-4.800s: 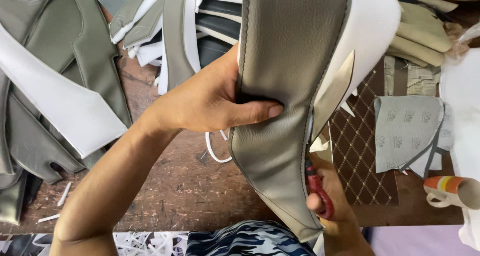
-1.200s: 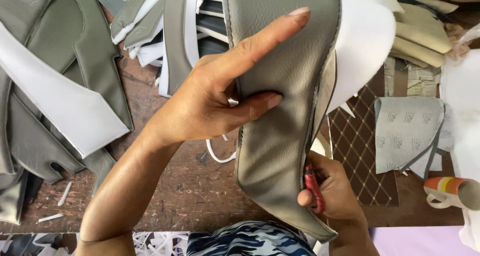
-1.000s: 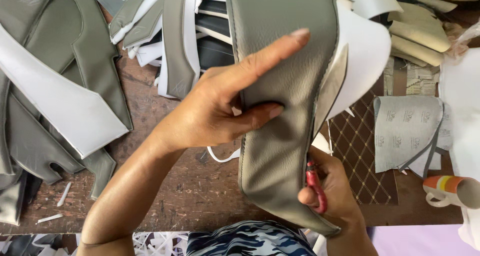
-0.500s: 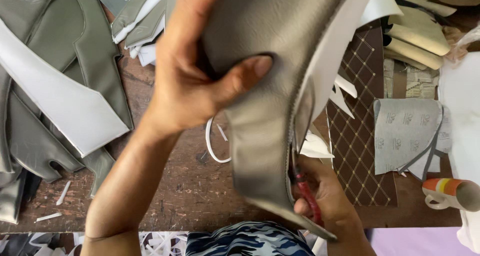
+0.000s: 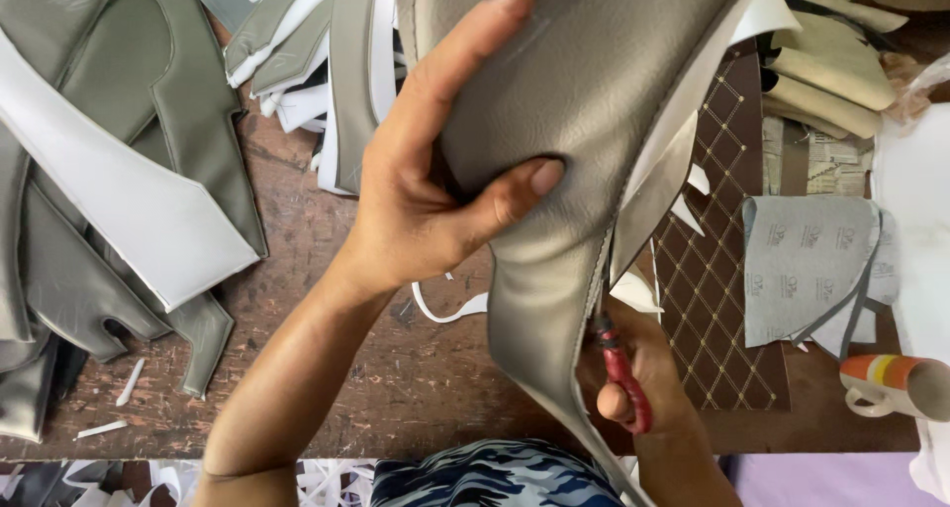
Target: The person holds a sewn gray vinyl upholstery panel with foam backing and uses scissors to trim excess white foam and lining from around the stitched edges. They rotate the panel repeatedly to reach different sides, cutting small strips of foam away and letting the trimmings fall onto the cluttered worktable.
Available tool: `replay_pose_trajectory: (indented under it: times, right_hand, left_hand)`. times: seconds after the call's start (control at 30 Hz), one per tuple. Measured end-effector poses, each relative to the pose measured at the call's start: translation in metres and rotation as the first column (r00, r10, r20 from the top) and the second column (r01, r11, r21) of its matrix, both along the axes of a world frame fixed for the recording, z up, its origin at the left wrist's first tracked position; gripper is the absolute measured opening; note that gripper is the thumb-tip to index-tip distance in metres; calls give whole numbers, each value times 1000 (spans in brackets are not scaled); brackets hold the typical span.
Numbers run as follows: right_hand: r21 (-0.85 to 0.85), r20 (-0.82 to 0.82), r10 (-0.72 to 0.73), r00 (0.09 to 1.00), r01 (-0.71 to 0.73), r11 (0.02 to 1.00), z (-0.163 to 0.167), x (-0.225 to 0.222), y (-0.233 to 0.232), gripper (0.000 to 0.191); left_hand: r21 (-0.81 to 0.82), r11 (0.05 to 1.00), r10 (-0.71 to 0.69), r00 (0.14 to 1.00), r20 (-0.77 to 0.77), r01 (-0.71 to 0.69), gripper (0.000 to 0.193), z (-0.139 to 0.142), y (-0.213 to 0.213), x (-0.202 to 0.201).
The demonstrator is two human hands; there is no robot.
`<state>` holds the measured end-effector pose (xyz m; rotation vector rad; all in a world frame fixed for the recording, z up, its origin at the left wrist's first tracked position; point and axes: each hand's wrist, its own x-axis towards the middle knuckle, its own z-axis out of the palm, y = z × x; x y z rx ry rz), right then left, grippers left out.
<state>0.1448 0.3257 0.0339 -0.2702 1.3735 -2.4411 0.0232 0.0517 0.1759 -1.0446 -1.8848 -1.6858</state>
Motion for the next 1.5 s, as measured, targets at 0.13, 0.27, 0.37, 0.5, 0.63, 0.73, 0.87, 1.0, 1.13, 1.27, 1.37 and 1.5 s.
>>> replay_pose_trajectory:
  times: [0.13,0.27,0.37,0.5,0.63,0.73,0.87,1.0,1.13,1.27,1.37,1.5]
  right_hand:
    - [19,-62,-76,995,77,997,4,0,-9,104]
    - [37,-149,-94,984,101,994,14,-8,-20,104]
    - [26,-127,-84,988,88,996,29,-2,-20,101]
    - [-35,-72,-20,997,18,999,29,-10,-24,89]
    - [218,-118,-46,992,71,973,20,-7,-14,85]
    - [350,-167,25,986,35,936,19,-7,-7,78]
    - [252,-224,65,972,-7,968,30,-9,-14,85]
    - [-55,-226,-15,974,2,998,35,-12,-30,88]
    - [30,-235,-42,971,51,998,28,-11,-27,94]
    - [90,-170,-51,984,67,994,21,-10,-23,102]
    - [5,-135,-42,990,43,999,22,-11,-25,108]
    - [-31,-196,-24,980,19,999,26,-19,-30,105]
  left_hand:
    - [-6,999,32,999,1,-32,77,-3,2,1]
    - [21,1000,0,999,33,0,77,-10,6,3]
    - [46,999,-33,995,89,29,77,-24,13,9]
    - [153,986,-81,985,152,57,72,-36,18,15]
    - [140,986,-98,992,73,87,77,-5,4,3]
    - [57,965,-259,966,29,257,76,41,-23,-14]
    - [-367,902,-282,954,-104,227,53,80,-42,-33]
    - [-357,873,-365,931,-29,331,39,76,-27,-32]
    - [-203,918,-335,940,56,340,37,61,-19,-23]
    - [-74,928,-354,928,118,364,37,41,-14,-23]
    - [-50,935,-341,928,149,351,37,24,-12,-25]
    - [-58,947,-303,936,180,317,38,7,-8,-22]
